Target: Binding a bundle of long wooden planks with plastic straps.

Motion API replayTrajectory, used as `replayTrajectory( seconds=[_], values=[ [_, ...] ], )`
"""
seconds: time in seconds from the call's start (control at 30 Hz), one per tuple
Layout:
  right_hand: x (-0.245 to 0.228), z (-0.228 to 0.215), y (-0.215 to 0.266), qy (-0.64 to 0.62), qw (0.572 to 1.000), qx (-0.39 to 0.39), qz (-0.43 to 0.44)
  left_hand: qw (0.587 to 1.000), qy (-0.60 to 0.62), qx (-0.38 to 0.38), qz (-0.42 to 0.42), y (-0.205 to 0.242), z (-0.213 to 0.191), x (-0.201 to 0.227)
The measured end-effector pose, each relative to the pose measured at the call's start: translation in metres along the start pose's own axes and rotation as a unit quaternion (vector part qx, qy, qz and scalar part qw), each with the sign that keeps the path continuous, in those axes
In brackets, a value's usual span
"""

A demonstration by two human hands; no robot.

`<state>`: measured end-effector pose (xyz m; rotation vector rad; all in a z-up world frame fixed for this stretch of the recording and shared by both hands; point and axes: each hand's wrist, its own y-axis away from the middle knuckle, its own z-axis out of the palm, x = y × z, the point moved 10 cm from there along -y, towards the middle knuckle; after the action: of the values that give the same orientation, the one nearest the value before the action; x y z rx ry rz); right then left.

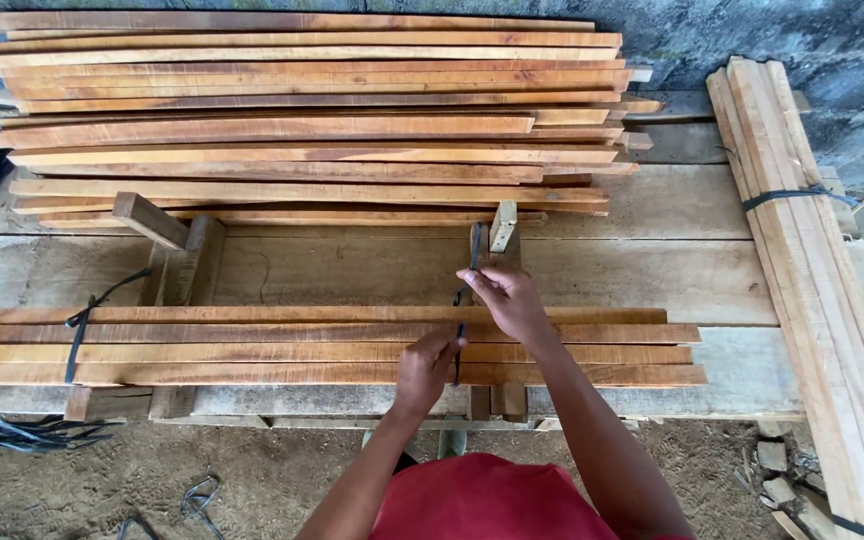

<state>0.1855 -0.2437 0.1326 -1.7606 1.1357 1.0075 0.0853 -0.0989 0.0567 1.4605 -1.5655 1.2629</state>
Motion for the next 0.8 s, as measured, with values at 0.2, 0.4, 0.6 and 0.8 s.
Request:
replayTrajectory(
  seconds=[0.2, 0.4, 0.6, 0.8],
  values=[
    [0.044, 0.024, 0.032, -0.004, 0.988, -0.134, 0.071, 0.998, 0.032, 0.013, -0.058, -0.056, -0.023, 0.038],
    [0.107, 0.017, 0.038, -0.244, 0.959, 0.011, 0.143, 0.988, 0.076, 0.012, -0.136, -0.048, 0.001, 0.007],
    [0.109, 0.021, 0.042, -0.282, 0.941, 0.023, 0.185, 0.990, 0.093, -0.009, -0.104, -0.036, 0.017, -0.003],
    [0.011, 0.010, 0.038, -0.227, 0.964, -0.039, 0.132, 0.991, 0.061, -0.013, -0.120, -0.041, 0.001, 0.014]
  ],
)
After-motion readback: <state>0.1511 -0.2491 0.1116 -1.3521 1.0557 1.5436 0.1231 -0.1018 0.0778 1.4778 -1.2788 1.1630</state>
